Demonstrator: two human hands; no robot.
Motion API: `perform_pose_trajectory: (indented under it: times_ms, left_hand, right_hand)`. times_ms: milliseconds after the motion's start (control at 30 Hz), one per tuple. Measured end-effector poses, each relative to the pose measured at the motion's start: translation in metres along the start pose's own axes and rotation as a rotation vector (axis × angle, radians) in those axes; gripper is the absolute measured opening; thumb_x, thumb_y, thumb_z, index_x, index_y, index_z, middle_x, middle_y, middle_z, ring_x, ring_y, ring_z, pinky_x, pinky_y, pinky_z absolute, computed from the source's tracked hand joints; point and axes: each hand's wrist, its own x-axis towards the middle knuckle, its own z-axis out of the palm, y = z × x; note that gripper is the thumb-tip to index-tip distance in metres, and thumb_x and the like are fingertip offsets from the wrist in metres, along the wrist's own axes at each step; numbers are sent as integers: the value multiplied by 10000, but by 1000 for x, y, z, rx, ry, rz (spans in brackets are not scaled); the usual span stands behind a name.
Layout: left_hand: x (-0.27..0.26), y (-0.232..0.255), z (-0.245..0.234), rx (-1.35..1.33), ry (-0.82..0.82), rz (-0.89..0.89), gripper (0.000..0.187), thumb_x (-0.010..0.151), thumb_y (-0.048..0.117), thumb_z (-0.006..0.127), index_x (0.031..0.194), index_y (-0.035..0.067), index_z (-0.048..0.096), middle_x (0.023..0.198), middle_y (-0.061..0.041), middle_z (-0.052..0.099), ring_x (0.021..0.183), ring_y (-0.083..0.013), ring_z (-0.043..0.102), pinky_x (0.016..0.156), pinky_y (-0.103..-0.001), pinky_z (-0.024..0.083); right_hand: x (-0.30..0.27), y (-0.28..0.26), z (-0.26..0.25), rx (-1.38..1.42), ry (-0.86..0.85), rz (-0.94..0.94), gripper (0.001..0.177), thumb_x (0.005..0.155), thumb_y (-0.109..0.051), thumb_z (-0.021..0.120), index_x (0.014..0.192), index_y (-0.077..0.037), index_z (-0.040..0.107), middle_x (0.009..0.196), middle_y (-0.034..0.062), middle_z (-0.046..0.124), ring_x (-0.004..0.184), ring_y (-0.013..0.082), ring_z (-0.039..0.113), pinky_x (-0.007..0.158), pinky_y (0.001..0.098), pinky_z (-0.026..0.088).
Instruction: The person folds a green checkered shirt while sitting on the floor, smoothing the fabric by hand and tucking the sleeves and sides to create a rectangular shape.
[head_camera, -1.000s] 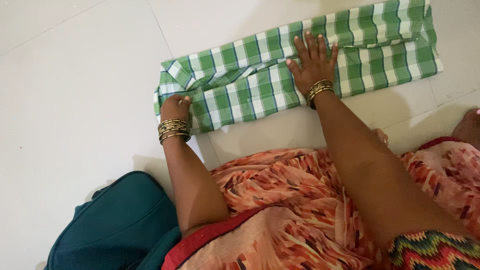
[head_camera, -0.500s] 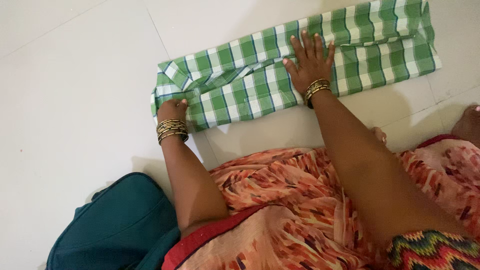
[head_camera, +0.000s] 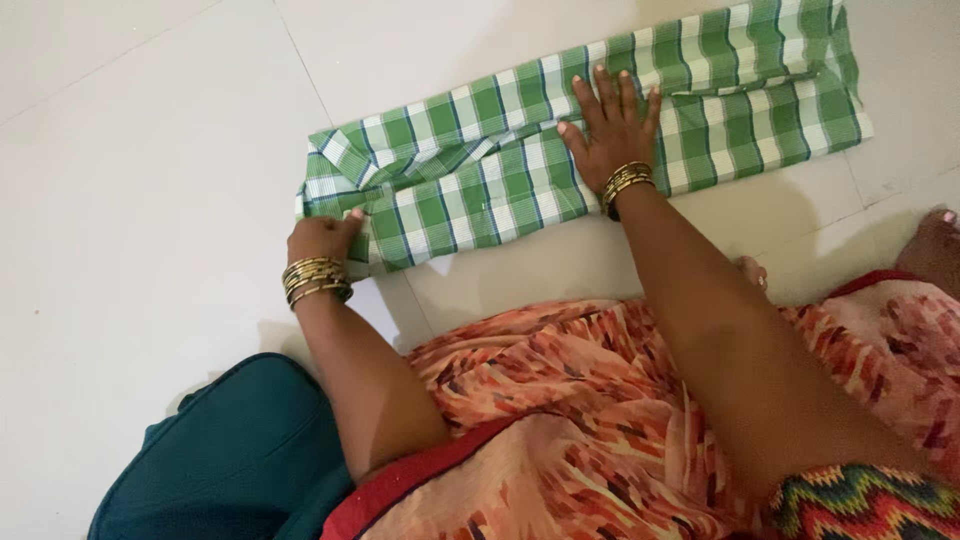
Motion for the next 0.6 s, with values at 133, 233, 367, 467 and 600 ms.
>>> perform_pose_trajectory:
  times_ms: [133, 233, 367, 467, 600]
  left_hand:
    - [-12, -8, -10, 69, -103, -23, 474, 753, 497, 875, 927, 63, 800, 892, -161, 773, 782, -298, 756, 718, -430, 615]
    - [-6, -17, -8, 83, -67, -15, 415, 717, 421, 923, 924, 77, 818, 885, -132, 780, 777, -277, 756, 722, -420, 616]
    - [4, -20, -2, 60, -47, -118, 354, 737, 399, 910, 917, 106, 828, 885, -115, 782, 769, -276, 764, 723, -411, 630]
    - [6, -19, 2, 76, -13, -117, 350, 718, 376, 930, 897, 102, 806, 894, -99, 778, 787, -264, 757, 740, -412, 618]
    - [5, -19, 3, 54, 36, -68, 306, 751, 368, 901, 896, 114, 809, 901, -112, 780, 798, -289, 759, 767, -439, 623]
  right_hand:
    - [0, 0, 2, 12, 14, -10, 700, 1019, -673, 189, 1633, -337, 180, 1729, -13, 97, 1586, 287, 77, 1233, 604, -65]
    - [2, 1, 3, 0, 15, -10, 707, 1012, -683, 187, 1629, -337, 175, 1723, -10, 95, 1580, 280, 79, 1230, 599, -62]
    - [0, 1, 3, -19, 6, -5, 706, 1021, -682, 177, 1637, -338, 164, 1729, -14, 95, 1583, 280, 84, 1241, 601, -57]
    - [-1, 1, 1, -15, 5, -4, 703, 1021, -681, 177, 1638, -347, 160, 1733, -18, 94, 1589, 277, 84, 1244, 601, -53]
    - [1, 3, 3, -23, -6, 4, 698, 1017, -675, 184, 1636, -353, 143, 1727, -20, 83, 1579, 278, 82, 1237, 597, -51]
